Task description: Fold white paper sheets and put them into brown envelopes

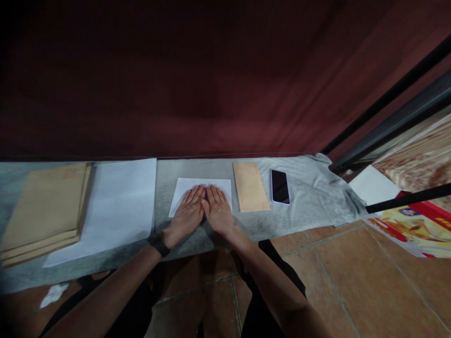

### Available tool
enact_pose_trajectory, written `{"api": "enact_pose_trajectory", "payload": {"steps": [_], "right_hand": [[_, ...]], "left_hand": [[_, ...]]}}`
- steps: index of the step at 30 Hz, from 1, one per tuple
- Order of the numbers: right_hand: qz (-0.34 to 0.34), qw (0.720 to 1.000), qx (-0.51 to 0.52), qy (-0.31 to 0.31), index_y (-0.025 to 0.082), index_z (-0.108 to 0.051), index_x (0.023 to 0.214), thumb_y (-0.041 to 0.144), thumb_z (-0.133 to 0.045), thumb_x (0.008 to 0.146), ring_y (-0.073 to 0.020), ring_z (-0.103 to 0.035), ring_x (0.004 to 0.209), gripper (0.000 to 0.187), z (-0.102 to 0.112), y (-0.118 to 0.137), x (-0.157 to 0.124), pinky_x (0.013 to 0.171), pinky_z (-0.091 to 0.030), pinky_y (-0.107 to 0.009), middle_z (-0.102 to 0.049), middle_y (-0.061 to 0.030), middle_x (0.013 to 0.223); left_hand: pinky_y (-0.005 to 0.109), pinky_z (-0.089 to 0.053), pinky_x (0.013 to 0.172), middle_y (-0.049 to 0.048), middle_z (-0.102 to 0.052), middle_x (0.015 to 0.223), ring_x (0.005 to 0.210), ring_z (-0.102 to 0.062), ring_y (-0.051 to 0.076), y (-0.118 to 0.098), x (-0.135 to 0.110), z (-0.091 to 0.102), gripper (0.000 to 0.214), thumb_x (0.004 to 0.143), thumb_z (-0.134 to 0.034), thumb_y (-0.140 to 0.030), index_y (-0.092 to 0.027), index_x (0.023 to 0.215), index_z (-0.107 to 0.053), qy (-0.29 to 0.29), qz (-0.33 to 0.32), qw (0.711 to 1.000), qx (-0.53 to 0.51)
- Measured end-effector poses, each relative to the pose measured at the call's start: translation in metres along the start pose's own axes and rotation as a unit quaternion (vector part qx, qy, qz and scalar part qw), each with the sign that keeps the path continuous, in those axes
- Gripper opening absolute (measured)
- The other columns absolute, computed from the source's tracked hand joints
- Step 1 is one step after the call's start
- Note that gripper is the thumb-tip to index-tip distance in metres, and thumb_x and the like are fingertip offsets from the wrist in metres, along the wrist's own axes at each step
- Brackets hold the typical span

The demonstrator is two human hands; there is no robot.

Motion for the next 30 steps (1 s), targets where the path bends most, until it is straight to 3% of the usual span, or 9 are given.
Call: {"api": "enact_pose_trajectory", "payload": {"steps": [8, 16, 30], "right_hand": [[-0.003, 0.999, -0.045, -0.013, 0.010, -0.043, 0.155, 0.037, -0.027, 0.110, -0.0235, -0.033, 0.154, 0.055, -0.005, -0.004, 0.012, 0.127, -0.026, -0.045, -0.041, -0.0129, 0.162], [-0.018, 0.995, -0.095, -0.034, 0.014, -0.044, 0.155, 0.040, -0.033, 0.109, -0.0275, -0.038, 0.151, 0.054, -0.007, -0.008, 0.023, 0.124, -0.029, -0.048, -0.041, -0.0120, 0.162], [-0.061, 0.988, -0.111, -0.086, 0.001, -0.039, 0.155, 0.044, -0.036, 0.108, -0.0325, -0.039, 0.150, 0.064, -0.009, -0.028, 0.017, 0.121, -0.032, -0.050, -0.042, -0.0234, 0.159]], "left_hand": [[0.048, -0.019, 0.129, 0.0135, -0.035, 0.165, 0.156, -0.026, 0.026, 0.010, 0.013, -0.002, 0.059, 0.103, -0.024, -0.026, -0.006, 0.156, -0.037, 0.020, 0.024, 0.999, 0.037], [0.048, -0.016, 0.129, 0.0108, -0.038, 0.164, 0.157, -0.025, 0.024, 0.028, 0.022, -0.004, 0.059, 0.102, -0.026, -0.028, -0.012, 0.159, -0.035, -0.005, 0.053, 0.998, 0.041], [0.044, -0.019, 0.128, 0.0174, -0.034, 0.165, 0.155, -0.028, 0.027, 0.049, 0.017, 0.004, 0.062, 0.102, -0.024, -0.031, -0.003, 0.157, -0.036, -0.010, 0.119, 0.992, 0.050]]}}
Point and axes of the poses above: each hand's wrist, its own x-axis towards the middle knuckle, its own z-axis out of the back of the hand, y = z × x, the point moved 3 cm from there along x, towards the middle knuckle
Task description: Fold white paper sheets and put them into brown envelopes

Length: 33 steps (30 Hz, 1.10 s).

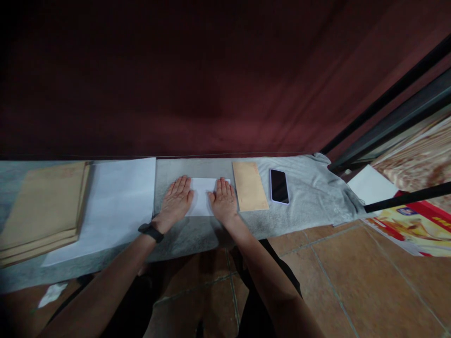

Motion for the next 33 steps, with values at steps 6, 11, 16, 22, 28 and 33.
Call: {"api": "enact_pose_trajectory", "payload": {"steps": [6, 11, 16, 22, 28, 33], "right_hand": [[0.001, 1.000, -0.007, 0.007, -0.001, -0.039, 0.154, 0.044, -0.037, 0.107, -0.0334, -0.038, 0.150, 0.066, 0.003, -0.005, -0.007, 0.121, -0.033, -0.051, -0.041, -0.0256, 0.159], [-0.003, 1.000, -0.012, 0.013, -0.001, -0.040, 0.154, 0.043, -0.038, 0.107, -0.0342, -0.038, 0.150, 0.065, 0.009, -0.006, -0.013, 0.122, -0.031, -0.053, -0.040, -0.0254, 0.159], [-0.002, 1.000, -0.009, 0.027, -0.001, -0.037, 0.156, 0.038, -0.037, 0.106, -0.0335, -0.032, 0.153, 0.063, 0.021, -0.008, -0.022, 0.125, -0.027, -0.053, -0.036, -0.0239, 0.162], [0.064, 0.995, 0.049, 0.058, 0.007, -0.034, 0.159, 0.040, -0.032, 0.108, -0.0254, -0.026, 0.156, 0.061, 0.024, 0.017, -0.037, 0.126, -0.030, -0.046, -0.033, -0.0159, 0.165], [0.096, 0.992, 0.062, 0.044, 0.009, -0.042, 0.155, 0.041, -0.036, 0.108, -0.0236, -0.033, 0.154, 0.057, 0.018, 0.032, -0.048, 0.127, -0.029, -0.043, -0.041, -0.0134, 0.162], [0.096, 0.994, 0.038, 0.040, 0.007, -0.040, 0.156, 0.043, -0.038, 0.108, -0.0247, -0.032, 0.154, 0.060, 0.018, 0.021, -0.046, 0.127, -0.027, -0.044, -0.038, -0.0150, 0.163]], "left_hand": [[0.047, -0.022, 0.128, 0.0170, -0.035, 0.164, 0.156, -0.027, 0.027, 0.011, -0.004, 0.003, 0.064, 0.101, -0.027, -0.032, -0.004, 0.157, -0.036, -0.009, 0.024, 1.000, -0.017], [0.049, -0.022, 0.128, 0.0201, -0.034, 0.164, 0.155, -0.028, 0.030, 0.019, -0.013, 0.004, 0.064, 0.100, -0.027, -0.031, -0.001, 0.156, -0.035, -0.033, 0.033, 0.999, -0.028], [0.053, -0.023, 0.127, 0.0211, -0.033, 0.164, 0.156, -0.024, 0.031, 0.020, -0.021, 0.009, 0.064, 0.099, -0.029, -0.028, -0.002, 0.157, -0.033, -0.054, 0.052, 0.996, -0.039], [0.049, -0.022, 0.128, 0.0179, -0.030, 0.167, 0.158, -0.020, 0.028, -0.015, -0.037, 0.013, 0.062, 0.101, -0.027, -0.027, -0.003, 0.158, -0.033, -0.013, -0.070, 0.997, -0.038], [0.048, -0.020, 0.129, 0.0161, -0.034, 0.166, 0.157, -0.025, 0.024, -0.032, -0.050, 0.006, 0.060, 0.099, -0.028, -0.021, -0.006, 0.158, -0.034, 0.023, -0.131, 0.991, -0.033], [0.050, -0.019, 0.129, 0.0170, -0.032, 0.166, 0.157, -0.023, 0.027, -0.020, -0.044, 0.008, 0.060, 0.102, -0.028, -0.028, -0.006, 0.156, -0.037, 0.016, -0.076, 0.997, -0.015]]}}
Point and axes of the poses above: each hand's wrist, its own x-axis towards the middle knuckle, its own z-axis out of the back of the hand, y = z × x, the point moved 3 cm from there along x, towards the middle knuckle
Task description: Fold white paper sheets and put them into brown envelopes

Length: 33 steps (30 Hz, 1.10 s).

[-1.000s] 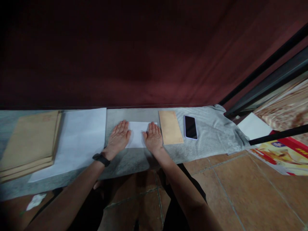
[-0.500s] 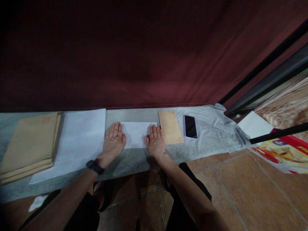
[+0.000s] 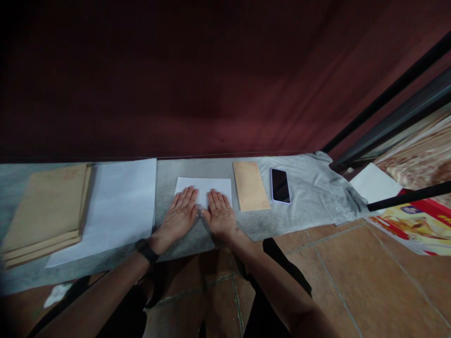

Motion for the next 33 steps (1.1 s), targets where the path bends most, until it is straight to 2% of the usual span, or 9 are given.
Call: {"api": "enact_pose_trajectory", "payload": {"steps": [9, 13, 17, 20, 22, 25, 28, 31, 33], "right_hand": [[-0.045, 0.999, -0.020, -0.006, 0.006, -0.038, 0.156, 0.044, -0.041, 0.107, -0.0289, -0.033, 0.153, 0.063, 0.002, -0.020, 0.002, 0.125, -0.029, -0.047, -0.038, -0.0183, 0.163], [-0.061, 0.998, -0.031, -0.005, 0.003, -0.038, 0.156, 0.046, -0.044, 0.106, -0.0314, -0.037, 0.151, 0.066, 0.003, -0.027, 0.003, 0.123, -0.032, -0.048, -0.038, -0.0209, 0.162], [-0.072, 0.996, -0.043, 0.000, 0.001, -0.041, 0.154, 0.044, -0.048, 0.104, -0.0334, -0.038, 0.150, 0.066, 0.004, -0.027, 0.004, 0.123, -0.031, -0.048, -0.039, -0.0219, 0.161], [-0.073, 0.996, -0.042, 0.000, -0.001, -0.042, 0.153, 0.041, -0.047, 0.104, -0.0336, -0.037, 0.150, 0.065, 0.004, -0.024, 0.005, 0.123, -0.030, -0.049, -0.039, -0.0229, 0.161], [-0.076, 0.996, -0.038, 0.000, -0.002, -0.042, 0.152, 0.039, -0.046, 0.104, -0.0336, -0.037, 0.150, 0.064, 0.004, -0.023, 0.006, 0.123, -0.030, -0.050, -0.039, -0.0234, 0.161], [-0.085, 0.996, -0.030, 0.002, 0.000, -0.041, 0.154, 0.038, -0.045, 0.104, -0.0339, -0.037, 0.151, 0.063, 0.004, -0.022, 0.006, 0.123, -0.029, -0.052, -0.038, -0.0232, 0.161], [-0.085, 0.996, -0.011, 0.010, 0.002, -0.039, 0.155, 0.038, -0.043, 0.104, -0.0338, -0.035, 0.152, 0.063, 0.006, -0.019, 0.008, 0.124, -0.027, -0.054, -0.038, -0.0223, 0.161], [-0.030, 0.998, 0.039, 0.038, 0.008, -0.031, 0.160, 0.046, -0.041, 0.105, -0.0301, -0.030, 0.155, 0.068, 0.010, -0.007, 0.010, 0.126, -0.027, -0.052, -0.035, -0.0189, 0.164], [0.029, 0.995, 0.079, 0.057, 0.012, -0.022, 0.163, 0.054, -0.045, 0.102, -0.0271, -0.024, 0.157, 0.078, 0.015, 0.006, 0.012, 0.127, -0.025, -0.051, -0.028, -0.0161, 0.168]], "left_hand": [[0.050, -0.024, 0.127, 0.0220, -0.030, 0.165, 0.155, -0.027, 0.032, 0.021, 0.002, 0.000, 0.063, 0.101, -0.030, -0.031, 0.000, 0.155, -0.037, -0.016, 0.080, 0.997, 0.006], [0.050, -0.030, 0.125, 0.0216, -0.037, 0.163, 0.152, -0.034, 0.033, 0.028, 0.004, 0.005, 0.061, 0.099, -0.032, -0.028, -0.001, 0.153, -0.039, -0.025, 0.111, 0.993, -0.004], [0.044, -0.038, 0.120, 0.0224, -0.048, 0.155, 0.145, -0.047, 0.030, 0.038, 0.008, 0.019, 0.060, 0.097, -0.039, -0.029, -0.002, 0.150, -0.043, -0.033, 0.131, 0.988, -0.068], [0.043, -0.046, 0.112, 0.0223, -0.059, 0.144, 0.130, -0.060, 0.031, 0.045, 0.010, 0.028, 0.061, 0.094, -0.048, -0.034, -0.004, 0.147, -0.047, -0.030, 0.155, 0.976, -0.148], [0.044, -0.053, 0.101, 0.0196, -0.066, 0.132, 0.108, -0.069, 0.028, 0.051, 0.012, 0.028, 0.063, 0.090, -0.055, -0.034, -0.007, 0.147, -0.049, -0.022, 0.187, 0.960, -0.208], [0.038, -0.057, 0.082, 0.0116, -0.068, 0.115, 0.079, -0.067, 0.020, 0.060, 0.014, 0.022, 0.068, 0.079, -0.065, -0.028, -0.014, 0.144, -0.052, -0.047, 0.262, 0.906, -0.330], [0.030, -0.053, 0.070, 0.0047, -0.068, 0.102, 0.071, -0.063, 0.015, 0.064, 0.013, 0.017, 0.077, 0.070, -0.071, -0.022, -0.017, 0.144, -0.051, -0.091, 0.321, 0.809, -0.484], [0.027, -0.050, 0.067, 0.0005, -0.069, 0.090, 0.072, -0.064, 0.016, 0.056, 0.011, 0.021, 0.083, 0.065, -0.077, -0.022, -0.017, 0.144, -0.051, -0.088, 0.321, 0.716, -0.614], [0.027, -0.050, 0.067, -0.0003, -0.070, 0.087, 0.073, -0.065, 0.016, 0.047, 0.012, 0.031, 0.080, 0.063, -0.079, -0.022, -0.017, 0.139, -0.056, -0.094, 0.306, 0.679, -0.660]]}}
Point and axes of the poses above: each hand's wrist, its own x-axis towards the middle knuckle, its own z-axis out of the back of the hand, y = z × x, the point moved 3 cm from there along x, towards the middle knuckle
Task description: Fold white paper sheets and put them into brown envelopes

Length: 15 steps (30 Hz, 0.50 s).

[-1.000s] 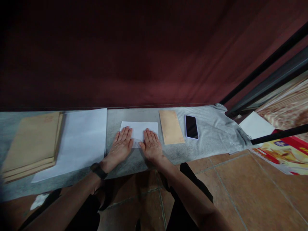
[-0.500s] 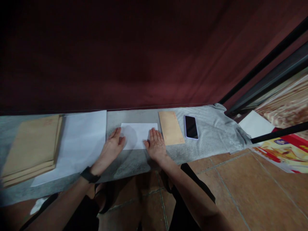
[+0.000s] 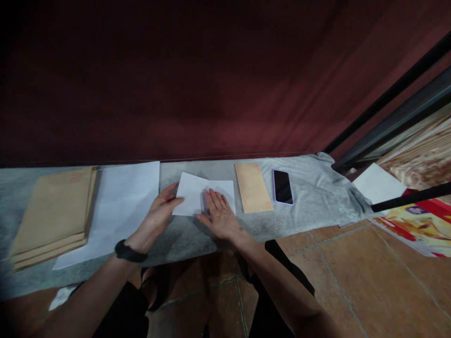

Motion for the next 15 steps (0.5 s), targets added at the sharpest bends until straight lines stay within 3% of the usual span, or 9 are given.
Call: {"api": "enact_pose_trajectory", "payload": {"steps": [3, 5, 7, 9, 12, 14, 15], "right_hand": [[0.027, 0.998, 0.052, -0.001, 0.010, -0.020, 0.164, 0.045, -0.050, 0.101, -0.0251, -0.022, 0.157, 0.078, 0.009, 0.013, 0.003, 0.129, -0.023, -0.049, -0.022, -0.0156, 0.170], [-0.001, 0.992, 0.122, -0.034, 0.011, -0.028, 0.161, 0.031, -0.044, 0.101, -0.0225, -0.029, 0.155, 0.065, 0.018, 0.013, 0.008, 0.128, -0.027, -0.044, -0.028, -0.0148, 0.168], [-0.037, 0.966, 0.239, -0.090, 0.015, -0.039, 0.157, 0.027, -0.040, 0.101, -0.0197, -0.039, 0.150, 0.057, 0.029, 0.009, 0.014, 0.126, -0.032, -0.040, -0.040, -0.0111, 0.163], [-0.081, 0.905, 0.384, -0.162, 0.020, -0.050, 0.150, 0.036, -0.041, 0.103, -0.0201, -0.049, 0.143, 0.051, 0.037, 0.001, 0.020, 0.123, -0.036, -0.041, -0.053, -0.0082, 0.154], [-0.178, 0.756, 0.575, -0.257, 0.020, -0.062, 0.134, 0.054, -0.045, 0.100, -0.0230, -0.062, 0.128, 0.051, 0.038, -0.008, 0.025, 0.114, -0.047, -0.043, -0.069, -0.0076, 0.134], [-0.219, 0.664, 0.654, -0.289, 0.018, -0.065, 0.127, 0.059, -0.051, 0.097, -0.0236, -0.066, 0.121, 0.053, 0.032, -0.009, 0.026, 0.107, -0.052, -0.042, -0.074, -0.0073, 0.122], [-0.227, 0.631, 0.680, -0.299, 0.018, -0.065, 0.125, 0.060, -0.054, 0.095, -0.0238, -0.067, 0.119, 0.053, 0.029, -0.008, 0.026, 0.105, -0.053, -0.041, -0.075, -0.0072, 0.119]], "left_hand": [[0.027, -0.051, 0.073, 0.0013, -0.075, 0.094, 0.079, -0.067, 0.016, -0.017, -0.008, -0.012, 0.066, 0.063, -0.082, -0.022, -0.018, 0.127, -0.065, 0.039, -0.027, 0.996, -0.074], [0.028, -0.053, 0.081, 0.0031, -0.076, 0.100, 0.088, -0.068, 0.017, -0.024, -0.010, -0.018, 0.053, 0.067, -0.083, -0.026, -0.019, 0.118, -0.070, 0.067, -0.026, 0.988, -0.137], [0.032, -0.055, 0.087, 0.0056, -0.075, 0.107, 0.098, -0.069, 0.020, -0.025, -0.011, -0.023, 0.042, 0.077, -0.079, -0.039, -0.019, 0.113, -0.071, 0.101, 0.000, 0.976, -0.192], [0.036, -0.057, 0.089, 0.0078, -0.074, 0.114, 0.104, -0.068, 0.021, -0.021, -0.012, -0.026, 0.040, 0.085, -0.072, -0.045, -0.020, 0.115, -0.070, 0.112, 0.034, 0.972, -0.201], [0.034, -0.058, 0.086, 0.0068, -0.073, 0.115, 0.102, -0.070, 0.019, -0.010, -0.015, -0.029, 0.046, 0.083, -0.078, -0.031, -0.022, 0.126, -0.064, 0.081, 0.083, 0.980, -0.161], [0.033, -0.058, 0.082, 0.0060, -0.074, 0.113, 0.096, -0.072, 0.019, -0.001, -0.020, -0.036, 0.059, 0.078, -0.081, -0.023, -0.024, 0.133, -0.058, 0.100, 0.132, 0.973, -0.158], [0.033, -0.059, 0.080, 0.0062, -0.075, 0.113, 0.093, -0.073, 0.019, 0.003, -0.023, -0.041, 0.063, 0.077, -0.082, -0.021, -0.025, 0.135, -0.056, 0.122, 0.153, 0.967, -0.164]]}}
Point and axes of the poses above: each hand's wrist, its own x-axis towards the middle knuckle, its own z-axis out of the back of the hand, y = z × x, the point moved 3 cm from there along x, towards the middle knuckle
